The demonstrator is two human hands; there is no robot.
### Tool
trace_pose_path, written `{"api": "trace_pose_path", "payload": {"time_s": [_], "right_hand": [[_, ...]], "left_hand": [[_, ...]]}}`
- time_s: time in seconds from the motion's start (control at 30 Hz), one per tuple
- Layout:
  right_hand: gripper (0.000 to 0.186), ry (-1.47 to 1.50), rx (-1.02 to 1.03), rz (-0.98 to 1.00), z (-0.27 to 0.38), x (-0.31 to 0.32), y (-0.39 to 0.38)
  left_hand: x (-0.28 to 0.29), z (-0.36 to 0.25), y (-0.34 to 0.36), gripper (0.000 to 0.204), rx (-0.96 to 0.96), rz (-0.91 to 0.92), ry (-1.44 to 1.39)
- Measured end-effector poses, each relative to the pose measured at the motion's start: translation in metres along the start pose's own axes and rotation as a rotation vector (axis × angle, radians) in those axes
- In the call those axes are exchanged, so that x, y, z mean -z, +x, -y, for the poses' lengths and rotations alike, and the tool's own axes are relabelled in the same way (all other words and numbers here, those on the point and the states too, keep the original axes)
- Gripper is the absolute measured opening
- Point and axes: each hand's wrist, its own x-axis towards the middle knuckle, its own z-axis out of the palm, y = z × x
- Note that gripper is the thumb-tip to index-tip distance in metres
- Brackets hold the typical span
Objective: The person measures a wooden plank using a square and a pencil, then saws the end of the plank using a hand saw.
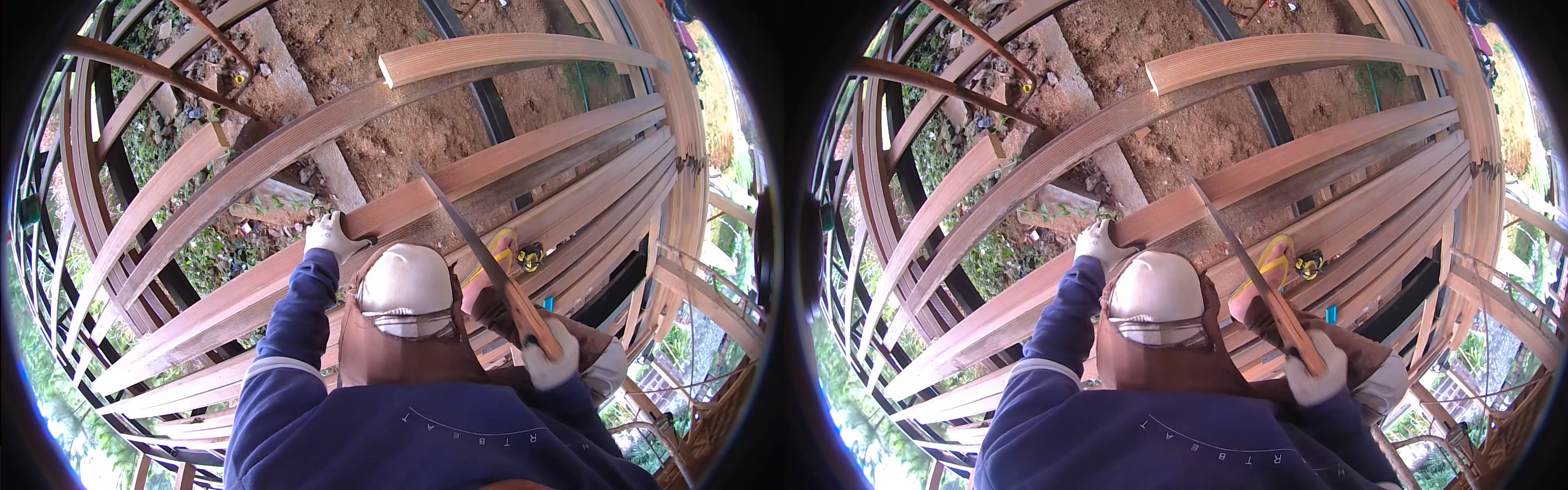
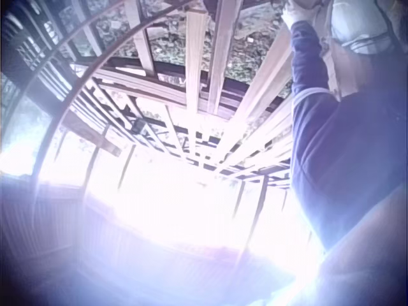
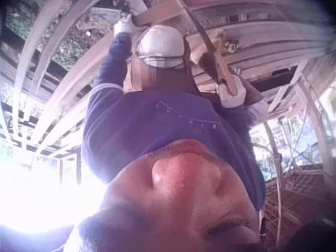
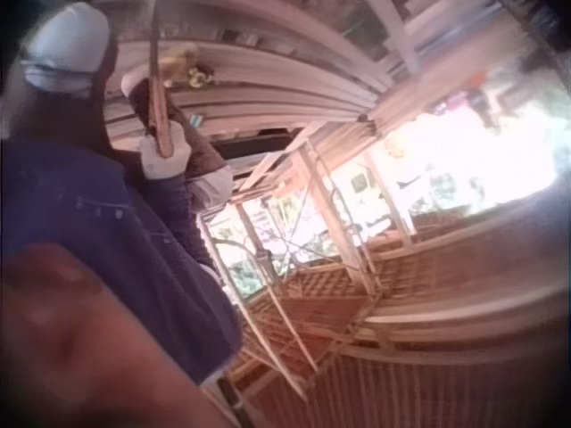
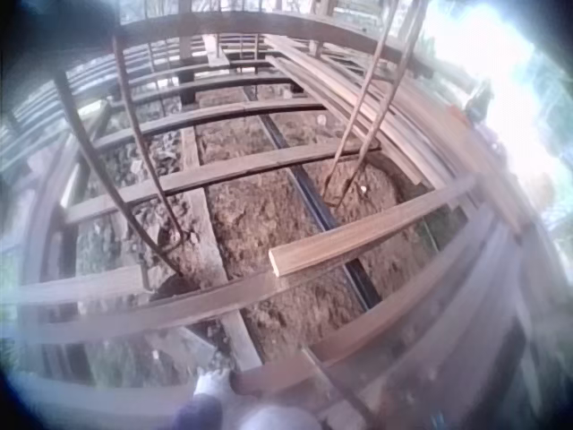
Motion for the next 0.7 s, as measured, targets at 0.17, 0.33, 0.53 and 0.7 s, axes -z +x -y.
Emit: {"api": "trace_pose_path", "payload": {"time_s": [0.17,0.33,0.53,0.7], "right_hand": [[0.023,0.03,-0.209,-0.035,-0.064,-0.085,0.099],[0.027,0.11,-0.14,-0.06,-0.053,-0.053,0.043],[0.022,0.085,-0.093,-0.037,-0.042,-0.029,0.028],[0.013,0.12,0.012,-0.094,-0.054,-0.104,0.125]], "left_hand": [[-0.004,0.002,-0.009,0.095,0.018,0.015,0.006],[-0.007,0.003,-0.01,0.098,0.002,-0.009,0.019],[-0.006,0.001,0.004,0.101,-0.012,-0.04,0.013],[-0.003,0.003,0.0,0.101,-0.008,-0.008,-0.015]]}}
